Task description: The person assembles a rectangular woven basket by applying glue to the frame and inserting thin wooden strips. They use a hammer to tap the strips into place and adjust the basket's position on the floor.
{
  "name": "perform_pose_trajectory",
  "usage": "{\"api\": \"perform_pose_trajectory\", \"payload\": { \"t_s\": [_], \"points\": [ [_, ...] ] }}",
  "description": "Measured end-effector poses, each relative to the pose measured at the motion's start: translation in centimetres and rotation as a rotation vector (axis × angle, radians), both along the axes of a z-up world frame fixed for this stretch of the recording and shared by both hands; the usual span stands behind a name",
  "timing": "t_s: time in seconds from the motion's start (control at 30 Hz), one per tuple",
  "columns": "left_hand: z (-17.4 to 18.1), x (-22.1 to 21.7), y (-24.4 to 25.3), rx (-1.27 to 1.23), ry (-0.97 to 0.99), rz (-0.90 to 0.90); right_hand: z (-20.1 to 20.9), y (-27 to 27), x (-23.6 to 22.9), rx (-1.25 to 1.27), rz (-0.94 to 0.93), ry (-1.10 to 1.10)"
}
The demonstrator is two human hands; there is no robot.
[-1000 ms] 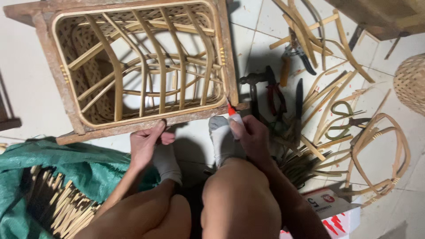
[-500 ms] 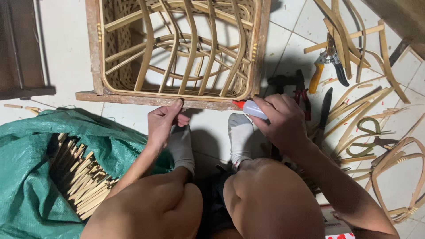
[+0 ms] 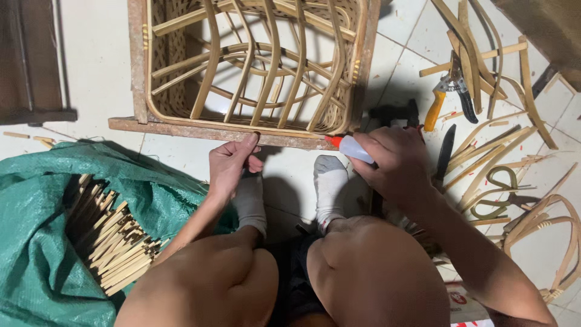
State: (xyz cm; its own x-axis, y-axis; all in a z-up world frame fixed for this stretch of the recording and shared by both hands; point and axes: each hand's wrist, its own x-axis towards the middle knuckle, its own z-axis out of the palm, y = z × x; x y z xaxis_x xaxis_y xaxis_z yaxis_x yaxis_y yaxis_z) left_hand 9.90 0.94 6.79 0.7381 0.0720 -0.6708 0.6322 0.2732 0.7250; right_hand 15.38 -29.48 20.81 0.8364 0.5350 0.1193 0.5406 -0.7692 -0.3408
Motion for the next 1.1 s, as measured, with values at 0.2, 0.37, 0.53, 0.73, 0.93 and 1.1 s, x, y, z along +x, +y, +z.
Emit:
{"api": "perform_pose_trajectory", "payload": {
  "t_s": [0.2,0.37,0.53,0.73,0.93,1.1],
  "points": [
    [-0.5,-0.2,0.1,-0.034,-0.04,0.04,-0.3,2.6,0.4,0.065,0.049,-0.016],
    [-0.3,-0.3,-0.2,-0.032,-0.015,0.067,-0.8,4.3,1.3,0.0,0.117,-0.012],
    [-0.4,-0.4,-0.3,-0.028,-0.02,0.062,-0.3,4.4,1.8,-0.04,0.17,0.018],
    [-0.9,-1.1,-0.1,-0.084,-0.053,0.047,0.1,5.8,2.1,0.034,0.148,0.038],
    [-1.3,-1.2,-0.1,-0.082,-0.053,0.051,-0.9,7.4,2.7,0.004,0.203,0.011],
    [-1.3,-1.2,0.5,-0.086,-0.04,0.095,-0.6,7.7,3.1,0.074,0.192,0.053]
  ]
}}
